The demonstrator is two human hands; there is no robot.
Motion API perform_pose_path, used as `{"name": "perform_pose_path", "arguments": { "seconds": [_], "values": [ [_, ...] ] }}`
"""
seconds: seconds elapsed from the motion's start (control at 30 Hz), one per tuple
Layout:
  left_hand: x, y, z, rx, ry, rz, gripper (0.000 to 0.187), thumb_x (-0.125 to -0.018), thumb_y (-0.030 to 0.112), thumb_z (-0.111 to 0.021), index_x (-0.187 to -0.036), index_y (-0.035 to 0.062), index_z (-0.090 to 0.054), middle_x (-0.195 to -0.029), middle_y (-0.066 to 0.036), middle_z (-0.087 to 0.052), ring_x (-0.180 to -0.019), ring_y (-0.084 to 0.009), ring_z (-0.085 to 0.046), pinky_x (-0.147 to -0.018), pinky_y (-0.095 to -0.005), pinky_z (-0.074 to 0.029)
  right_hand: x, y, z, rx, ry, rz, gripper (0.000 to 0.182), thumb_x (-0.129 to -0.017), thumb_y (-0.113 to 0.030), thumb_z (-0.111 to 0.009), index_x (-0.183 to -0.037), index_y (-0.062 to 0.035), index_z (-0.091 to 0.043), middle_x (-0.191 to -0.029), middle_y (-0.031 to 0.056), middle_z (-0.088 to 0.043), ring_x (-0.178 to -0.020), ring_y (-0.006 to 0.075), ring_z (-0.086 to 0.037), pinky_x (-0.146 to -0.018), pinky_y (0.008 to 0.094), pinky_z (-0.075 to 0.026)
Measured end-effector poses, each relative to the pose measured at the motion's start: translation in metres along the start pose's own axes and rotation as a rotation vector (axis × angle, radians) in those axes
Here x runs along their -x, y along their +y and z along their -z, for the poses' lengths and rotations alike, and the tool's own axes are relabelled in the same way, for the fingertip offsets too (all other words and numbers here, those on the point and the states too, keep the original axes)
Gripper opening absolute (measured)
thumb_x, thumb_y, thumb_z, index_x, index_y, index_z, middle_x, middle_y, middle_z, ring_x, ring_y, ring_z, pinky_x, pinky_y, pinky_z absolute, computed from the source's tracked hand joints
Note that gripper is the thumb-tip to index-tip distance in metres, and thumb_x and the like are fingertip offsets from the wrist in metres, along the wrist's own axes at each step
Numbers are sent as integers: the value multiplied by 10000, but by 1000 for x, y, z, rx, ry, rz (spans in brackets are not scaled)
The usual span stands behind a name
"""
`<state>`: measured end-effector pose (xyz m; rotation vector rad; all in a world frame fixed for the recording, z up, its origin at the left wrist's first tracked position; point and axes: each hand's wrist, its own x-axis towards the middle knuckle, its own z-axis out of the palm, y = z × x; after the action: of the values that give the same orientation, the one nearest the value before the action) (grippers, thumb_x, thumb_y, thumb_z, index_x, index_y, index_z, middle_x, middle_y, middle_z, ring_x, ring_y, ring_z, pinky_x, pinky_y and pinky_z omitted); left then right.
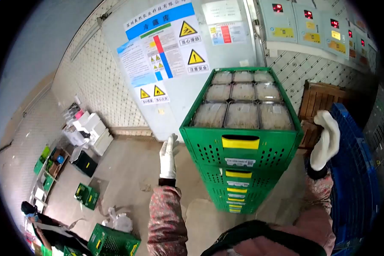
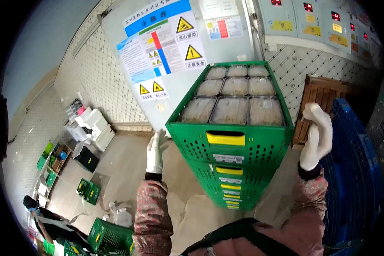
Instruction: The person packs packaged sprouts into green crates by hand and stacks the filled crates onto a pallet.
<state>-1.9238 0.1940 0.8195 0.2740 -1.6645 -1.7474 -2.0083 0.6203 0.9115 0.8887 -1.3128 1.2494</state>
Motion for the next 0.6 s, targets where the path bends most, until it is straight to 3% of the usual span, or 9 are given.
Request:
{"name": "perform_pose_path", "arguments": {
  "seconds": [0.17,0.23,0.3,0.33,0.37,0.4,0.47,0.53,0.6],
  "values": [
    [-96,1,-24,84,-164,97,541,-872,404,-570,-1232,3,-522,-1182,-107,-581,-1056,-183,-544,-842,-305,-448,3,141,1,-16,-245,-826,384,-905,-280,-557,-1180,-13,-544,-1144,82,-573,-1058,183,-525,-932,278,-378],
    [-132,-5,-41,60,-248,178,527,-860,390,-587,-1203,-7,-542,-1157,-103,-592,-1032,-174,-546,-834,-298,-449,7,191,-8,-63,-352,-1161,413,-910,-326,-538,-1214,-47,-551,-1176,55,-565,-1036,139,-521,-880,289,-415],
    [-165,-4,-62,40,-330,238,513,-848,377,-605,-1174,-17,-562,-1132,-99,-603,-1009,-165,-549,-825,-291,-449,19,247,-28,-257,-385,-1180,406,-902,-318,-550,-1173,-15,-566,-1108,59,-597,-955,139,-558,-798,282,-458],
    [-177,-6,-73,-141,-388,116,483,-834,345,-615,-1139,-28,-580,-1082,-96,-616,-957,-164,-557,-801,-286,-452,-6,193,-54,-430,-262,-1457,346,-862,-292,-598,-1037,5,-621,-932,60,-645,-772,153,-595,-667,282,-485],
    [-189,-8,-81,-326,-435,-4,453,-821,314,-625,-1104,-38,-598,-1032,-93,-628,-905,-163,-564,-777,-282,-455,-10,210,-58,-432,-265,-1446,346,-862,-292,-598,-1037,5,-621,-932,60,-645,-772,153,-595,-667,282,-485],
    [-190,4,-88,-273,-456,134,381,-793,251,-626,-1028,-49,-634,-917,-94,-639,-804,-177,-571,-727,-292,-461,-13,233,-59,-354,-360,-1458,302,-835,-275,-621,-961,-1,-636,-847,55,-644,-692,157,-587,-616,285,-477],
    [-209,-1,-98,-329,-460,159,350,-757,265,-639,-916,-45,-660,-807,-88,-636,-685,-185,-568,-641,-315,-462,-19,251,-72,-247,-442,-1452,211,-775,-228,-649,-806,-20,-656,-693,51,-626,-565,162,-567,-535,292,-453],
    [-231,-23,-106,-199,-476,282,292,-753,270,-656,-832,-11,-638,-707,-31,-574,-578,-154,-505,-538,-292,-420,-18,278,-77,-242,-464,-1398,239,-774,-239,-642,-852,-17,-603,-730,69,-603,-590,176,-547,-546,310,-461],
    [-240,-40,-107,-191,-515,217,275,-751,262,-644,-812,-6,-632,-694,-28,-562,-572,-158,-495,-539,-297,-416,-18,274,-82,-369,-415,-1456,244,-741,-205,-643,-853,6,-594,-756,107,-601,-633,206,-564,-569,361,-478]
  ]
}}
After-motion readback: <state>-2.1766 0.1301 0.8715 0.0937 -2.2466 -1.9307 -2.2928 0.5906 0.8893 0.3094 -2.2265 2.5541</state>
